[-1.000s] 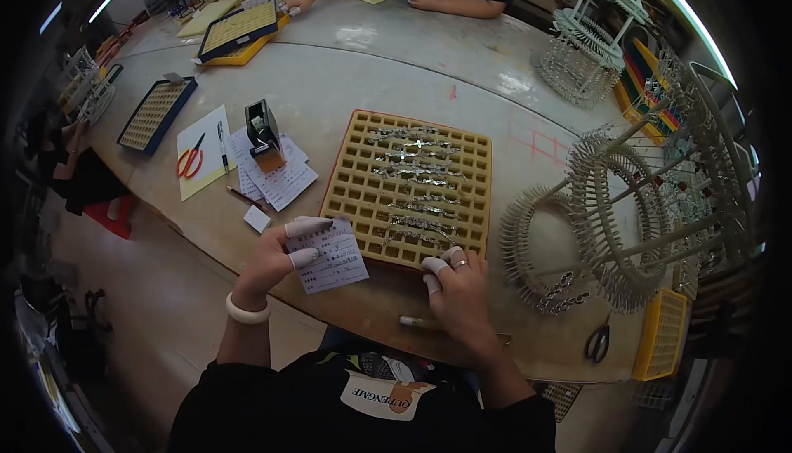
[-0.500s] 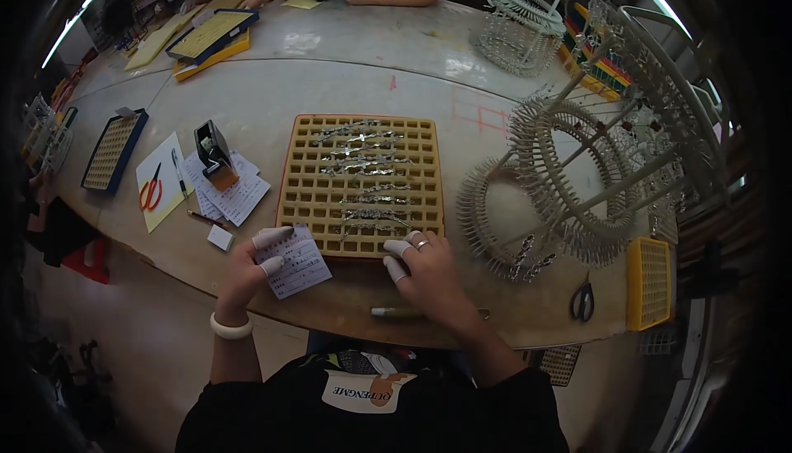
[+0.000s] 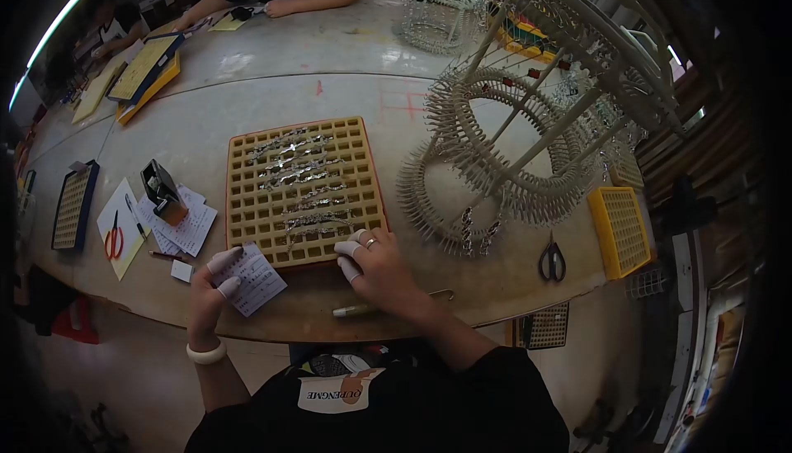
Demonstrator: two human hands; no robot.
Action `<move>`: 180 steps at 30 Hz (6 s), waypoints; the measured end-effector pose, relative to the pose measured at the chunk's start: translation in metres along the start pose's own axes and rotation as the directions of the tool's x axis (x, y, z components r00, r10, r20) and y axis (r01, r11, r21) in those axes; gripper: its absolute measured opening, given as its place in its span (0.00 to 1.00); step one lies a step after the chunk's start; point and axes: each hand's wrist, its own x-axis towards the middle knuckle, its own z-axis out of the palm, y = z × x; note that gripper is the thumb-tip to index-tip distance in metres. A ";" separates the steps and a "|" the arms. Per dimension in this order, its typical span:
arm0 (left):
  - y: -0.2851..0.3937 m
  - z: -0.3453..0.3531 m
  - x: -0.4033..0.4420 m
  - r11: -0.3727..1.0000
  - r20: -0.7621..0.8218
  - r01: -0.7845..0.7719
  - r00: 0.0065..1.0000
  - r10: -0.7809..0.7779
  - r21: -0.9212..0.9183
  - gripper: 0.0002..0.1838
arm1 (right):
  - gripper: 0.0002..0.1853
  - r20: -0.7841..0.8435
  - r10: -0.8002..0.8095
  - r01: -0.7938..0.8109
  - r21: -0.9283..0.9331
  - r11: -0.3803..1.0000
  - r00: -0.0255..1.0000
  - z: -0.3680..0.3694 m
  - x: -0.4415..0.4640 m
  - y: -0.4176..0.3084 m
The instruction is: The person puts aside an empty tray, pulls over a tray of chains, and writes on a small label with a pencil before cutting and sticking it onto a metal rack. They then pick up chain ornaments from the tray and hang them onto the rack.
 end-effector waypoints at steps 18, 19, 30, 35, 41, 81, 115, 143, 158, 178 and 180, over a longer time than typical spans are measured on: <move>-0.006 0.001 -0.001 0.999 -0.022 -0.046 0.999 0.046 0.001 0.26 | 0.11 -0.586 -0.038 -0.168 -0.294 0.941 0.810 -0.194 -0.015 0.013; -0.006 0.000 -0.001 0.999 -0.019 -0.052 0.998 0.052 -0.001 0.26 | 0.10 -0.509 0.019 -0.214 -0.327 0.921 0.861 -0.196 -0.011 0.015; -0.006 0.000 -0.001 0.997 0.004 -0.067 0.998 0.067 0.031 0.26 | 0.12 -0.248 0.124 -0.213 -0.374 0.903 0.961 -0.200 0.009 0.034; -0.009 -0.001 -0.001 0.998 -0.006 -0.059 0.998 0.060 0.026 0.26 | 0.13 -0.282 0.331 -0.395 -0.215 0.893 0.901 -0.206 0.007 0.037; -0.010 -0.001 -0.001 0.997 -0.017 -0.074 0.997 0.074 0.034 0.27 | 0.13 -0.271 0.204 -0.273 -0.247 0.930 0.941 -0.224 -0.002 0.071; -0.003 -0.004 0.002 1.000 -0.025 0.006 1.000 -0.005 0.017 0.26 | 0.13 -0.301 0.328 -0.377 -0.121 0.918 0.895 -0.221 0.004 0.086; 0.001 0.002 -0.001 0.999 -0.051 0.043 0.998 -0.045 -0.030 0.26 | 0.12 -0.295 -0.485 0.469 0.835 0.287 0.823 -0.185 -0.013 -0.063; -0.004 -0.006 0.003 1.000 0.011 0.000 1.000 0.000 0.007 0.26 | 0.12 -0.269 -0.570 0.278 0.958 -0.072 0.776 -0.167 0.003 -0.039; -0.008 -0.003 0.002 0.997 0.025 -0.008 1.000 0.010 -0.079 0.25 | 0.12 -0.256 -0.584 0.176 0.966 -0.191 0.771 -0.163 0.016 -0.038; -0.004 -0.001 0.001 0.996 0.011 0.058 0.998 -0.058 -0.074 0.26 | 0.11 -0.067 0.012 0.051 0.855 0.517 0.998 -0.104 0.115 -0.058; -0.005 -0.002 0.000 0.997 0.005 0.006 1.000 -0.006 -0.076 0.25 | 0.21 0.043 0.264 -0.253 0.465 0.848 0.963 -0.071 0.159 -0.024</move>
